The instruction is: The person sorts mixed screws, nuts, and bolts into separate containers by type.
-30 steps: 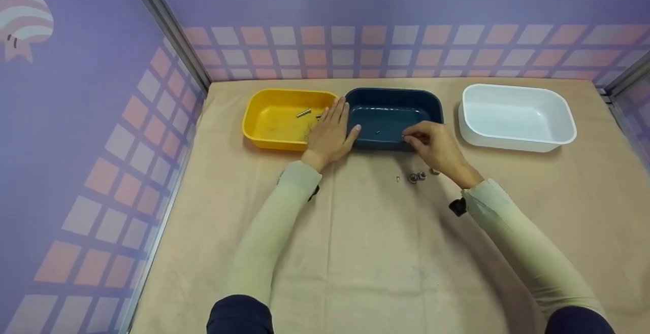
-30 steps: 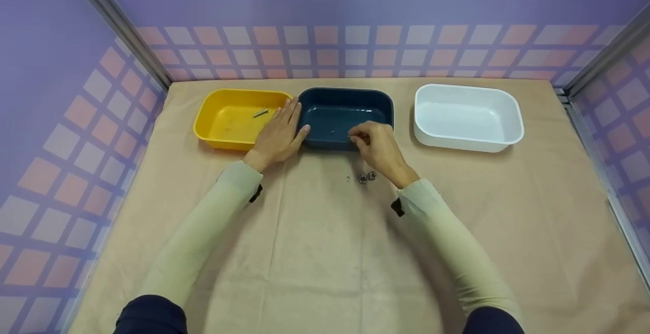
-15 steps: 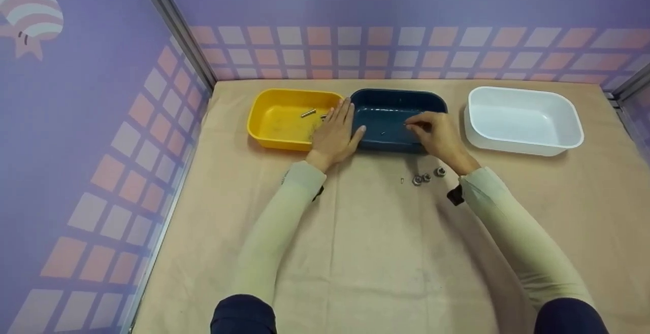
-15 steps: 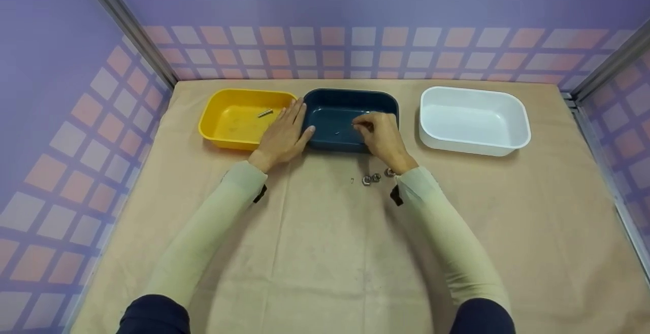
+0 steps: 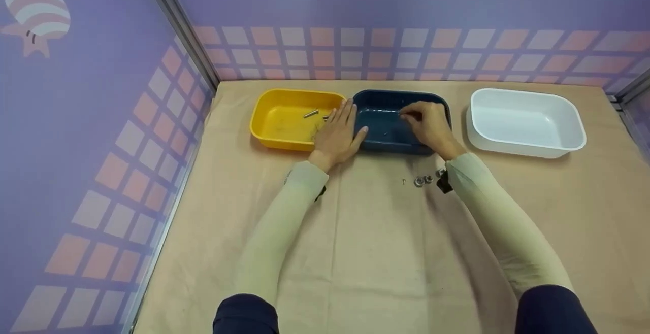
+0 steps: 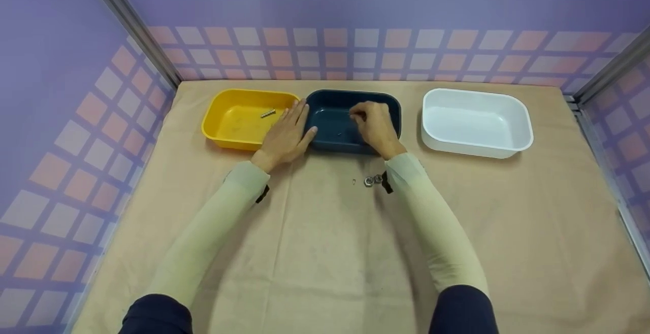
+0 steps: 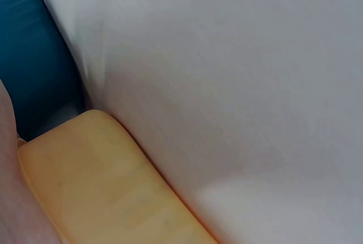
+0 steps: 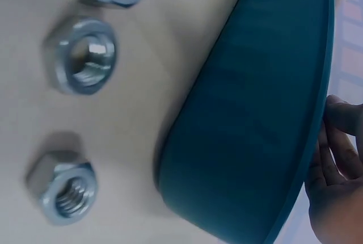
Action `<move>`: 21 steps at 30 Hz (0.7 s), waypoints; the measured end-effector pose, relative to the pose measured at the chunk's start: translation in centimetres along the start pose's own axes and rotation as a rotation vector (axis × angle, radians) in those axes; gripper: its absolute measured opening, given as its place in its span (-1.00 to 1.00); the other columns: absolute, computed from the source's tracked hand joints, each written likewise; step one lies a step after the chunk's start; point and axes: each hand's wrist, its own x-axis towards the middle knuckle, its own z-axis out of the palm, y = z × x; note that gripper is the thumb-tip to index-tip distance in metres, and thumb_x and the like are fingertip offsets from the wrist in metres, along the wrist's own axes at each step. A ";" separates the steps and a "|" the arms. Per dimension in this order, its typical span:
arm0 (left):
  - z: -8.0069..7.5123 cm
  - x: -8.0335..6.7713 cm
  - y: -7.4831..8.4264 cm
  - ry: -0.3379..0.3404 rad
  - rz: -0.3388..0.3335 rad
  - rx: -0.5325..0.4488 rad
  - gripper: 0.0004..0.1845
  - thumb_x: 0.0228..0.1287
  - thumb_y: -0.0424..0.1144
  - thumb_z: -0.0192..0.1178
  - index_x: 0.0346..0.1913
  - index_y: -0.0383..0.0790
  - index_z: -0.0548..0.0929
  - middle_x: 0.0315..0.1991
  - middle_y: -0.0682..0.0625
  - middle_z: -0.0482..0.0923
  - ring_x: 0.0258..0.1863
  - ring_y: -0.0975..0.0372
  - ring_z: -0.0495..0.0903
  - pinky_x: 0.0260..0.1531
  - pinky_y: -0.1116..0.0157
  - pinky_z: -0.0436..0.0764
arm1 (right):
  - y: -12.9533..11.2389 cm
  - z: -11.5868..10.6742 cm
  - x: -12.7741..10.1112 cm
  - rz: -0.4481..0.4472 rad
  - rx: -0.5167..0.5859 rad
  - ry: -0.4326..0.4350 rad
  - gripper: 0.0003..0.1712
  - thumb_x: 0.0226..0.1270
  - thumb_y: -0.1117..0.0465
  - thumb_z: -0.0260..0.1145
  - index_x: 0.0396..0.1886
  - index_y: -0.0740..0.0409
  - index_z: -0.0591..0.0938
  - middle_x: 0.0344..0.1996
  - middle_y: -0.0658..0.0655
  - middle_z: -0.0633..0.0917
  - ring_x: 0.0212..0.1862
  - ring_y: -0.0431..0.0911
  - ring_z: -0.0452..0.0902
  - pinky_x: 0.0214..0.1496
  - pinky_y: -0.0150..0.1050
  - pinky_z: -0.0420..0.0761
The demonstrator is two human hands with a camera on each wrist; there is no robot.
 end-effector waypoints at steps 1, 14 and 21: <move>0.0 0.0 0.0 0.000 0.001 -0.002 -0.16 0.74 0.24 -0.44 0.74 -0.30 -0.15 0.79 -0.17 -0.25 0.78 0.08 -0.27 0.74 0.16 -0.29 | 0.0 0.0 0.2 0.008 -0.005 -0.002 -0.86 0.48 0.40 0.40 -0.09 0.32 0.85 -0.13 0.29 0.86 -0.18 0.05 0.74 -0.21 -0.45 0.54; 0.0 0.0 0.1 0.006 0.009 0.003 -0.16 0.74 0.24 -0.43 0.74 -0.31 -0.14 0.79 -0.17 -0.27 0.78 0.06 -0.24 0.75 0.16 -0.27 | 0.8 0.2 2.1 0.024 -0.043 0.015 -0.83 0.52 0.42 0.34 -0.08 0.39 0.83 -0.15 0.36 0.85 -0.13 0.20 0.79 -0.04 0.10 0.75; 0.1 -0.1 0.0 0.015 0.003 -0.006 -0.17 0.74 0.23 -0.42 0.74 -0.30 -0.12 0.79 -0.15 -0.27 0.78 0.07 -0.23 0.75 0.16 -0.26 | 0.6 0.4 2.3 0.015 -0.036 0.016 -0.83 0.52 0.43 0.34 -0.07 0.41 0.82 -0.15 0.37 0.85 -0.14 0.19 0.79 -0.04 0.12 0.76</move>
